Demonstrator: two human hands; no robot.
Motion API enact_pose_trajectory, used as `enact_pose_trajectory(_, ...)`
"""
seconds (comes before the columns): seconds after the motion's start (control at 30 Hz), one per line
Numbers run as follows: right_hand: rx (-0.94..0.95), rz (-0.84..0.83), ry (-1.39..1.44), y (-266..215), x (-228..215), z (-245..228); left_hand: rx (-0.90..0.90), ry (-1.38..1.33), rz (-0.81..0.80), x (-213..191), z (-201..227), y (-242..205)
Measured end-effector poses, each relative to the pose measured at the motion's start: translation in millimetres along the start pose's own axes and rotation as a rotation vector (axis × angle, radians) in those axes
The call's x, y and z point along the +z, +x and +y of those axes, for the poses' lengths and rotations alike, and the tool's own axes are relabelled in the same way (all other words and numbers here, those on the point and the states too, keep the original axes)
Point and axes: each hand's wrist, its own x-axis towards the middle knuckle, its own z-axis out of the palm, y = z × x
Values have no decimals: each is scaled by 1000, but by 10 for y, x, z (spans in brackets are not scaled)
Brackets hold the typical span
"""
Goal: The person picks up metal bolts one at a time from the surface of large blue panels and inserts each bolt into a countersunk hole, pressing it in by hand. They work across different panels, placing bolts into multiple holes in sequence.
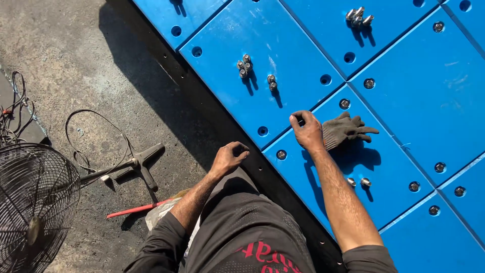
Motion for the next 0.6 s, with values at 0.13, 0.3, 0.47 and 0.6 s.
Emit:
enact_pose_trajectory(0.13,74,30,39,556,462,-292,91,28,-33,-444,-189,369)
enact_pose_trajectory(0.3,128,248,89,1138,973,-402,146,52,-183,-1145,-398,823)
enact_pose_trajectory(0.47,223,364,-175,1333,1213,-712,415,356,-69,-1991,-672,1432)
enact_pose_trajectory(0.6,191,425,-355,1218,1373,-720,514,424,-6,-2559,-770,1970)
